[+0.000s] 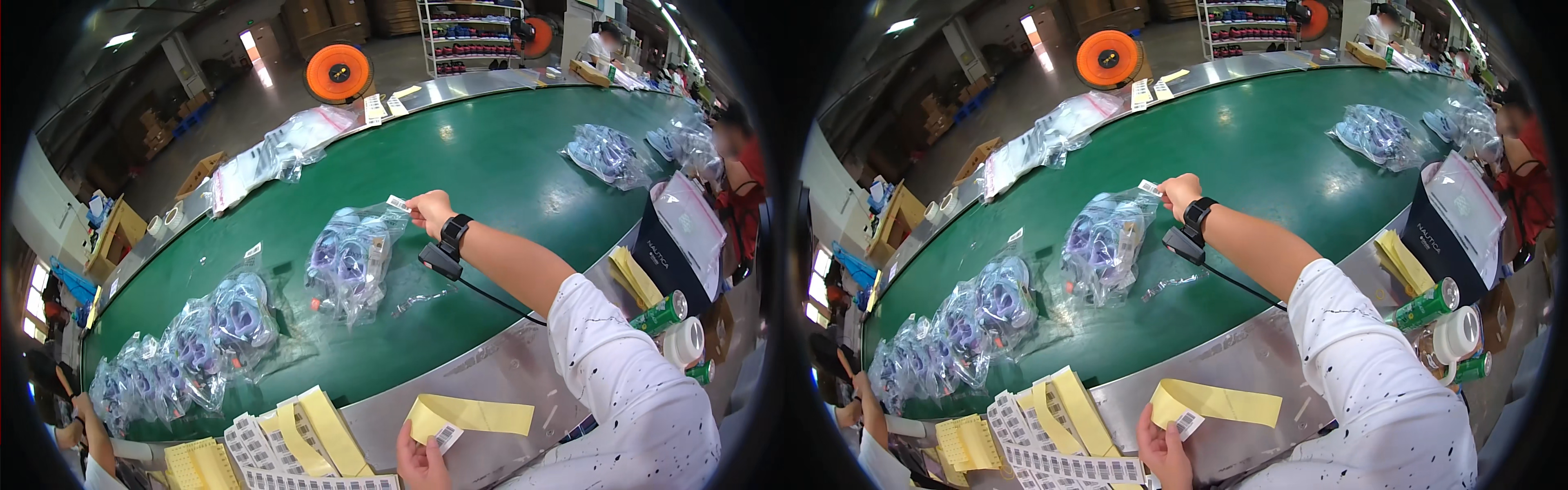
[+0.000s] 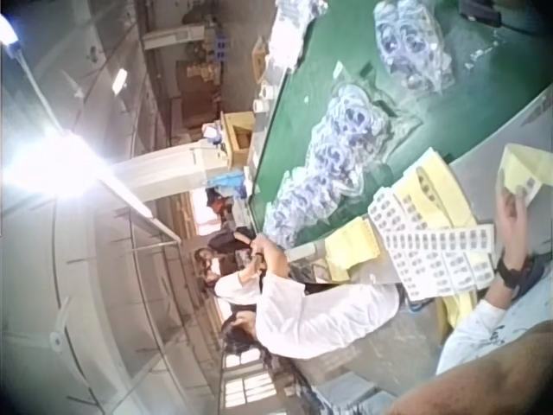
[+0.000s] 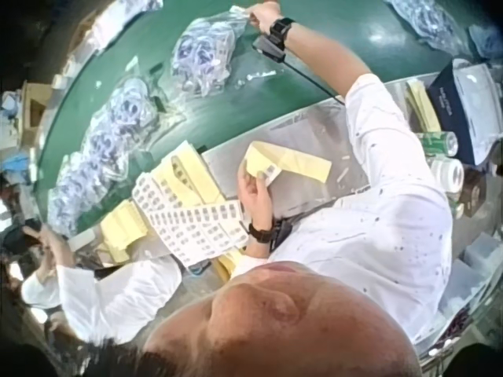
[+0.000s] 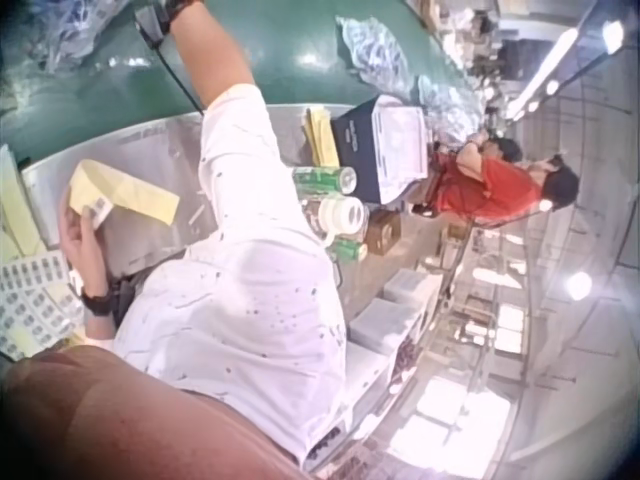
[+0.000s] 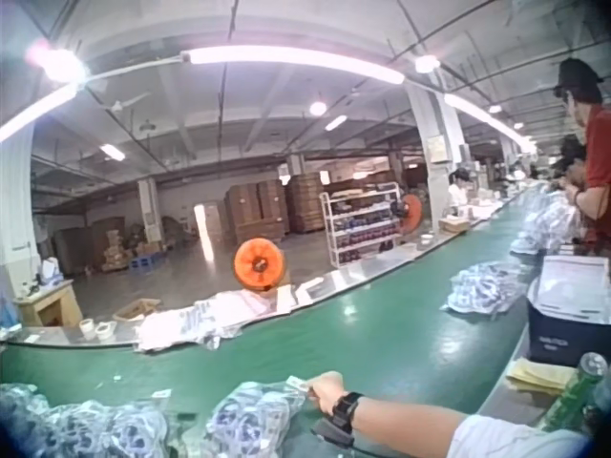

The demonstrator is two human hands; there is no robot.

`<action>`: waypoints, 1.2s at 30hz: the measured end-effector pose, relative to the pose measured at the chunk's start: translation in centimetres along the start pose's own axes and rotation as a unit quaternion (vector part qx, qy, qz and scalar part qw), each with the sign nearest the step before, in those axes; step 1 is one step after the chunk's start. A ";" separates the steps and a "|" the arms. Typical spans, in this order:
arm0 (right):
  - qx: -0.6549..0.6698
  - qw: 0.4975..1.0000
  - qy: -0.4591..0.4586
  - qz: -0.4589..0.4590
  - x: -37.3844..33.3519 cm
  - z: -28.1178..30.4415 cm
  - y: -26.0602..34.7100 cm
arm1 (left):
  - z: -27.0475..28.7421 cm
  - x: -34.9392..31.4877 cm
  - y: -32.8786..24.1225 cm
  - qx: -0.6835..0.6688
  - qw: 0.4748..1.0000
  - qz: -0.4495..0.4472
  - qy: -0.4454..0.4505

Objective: The person applies yellow barcode labels to clear plastic bags containing pairs of light blue and purple slippers on a green conveyor belt. They peel labels from a sheet, place them on the bags, and push the labeled packages down the line.

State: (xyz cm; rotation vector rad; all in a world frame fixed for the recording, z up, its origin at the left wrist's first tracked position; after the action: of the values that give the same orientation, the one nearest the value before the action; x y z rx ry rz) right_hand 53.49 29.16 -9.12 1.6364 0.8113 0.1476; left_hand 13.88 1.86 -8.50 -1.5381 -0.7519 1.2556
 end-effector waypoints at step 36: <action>-0.284 0.806 0.457 0.247 -51.7 4.3 -6.3 | 12.2 -10.8 -2.9 -0.079 0.942 -0.318 -0.074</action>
State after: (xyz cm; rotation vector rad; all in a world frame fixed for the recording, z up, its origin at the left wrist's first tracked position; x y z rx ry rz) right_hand 14.54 -4.03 1.52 1.0953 0.8847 1.5026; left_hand -0.43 -3.24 -1.90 -1.1784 -1.3458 0.8377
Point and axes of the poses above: each hand's wrist, its own x-axis towards the middle knuckle, its own z-axis out of the back of the hand, y = z × x, the point moved 6 cm from there along x, towards the middle knuckle, and after that the axes turned 6 degrees about x, right-handed, at the moved point
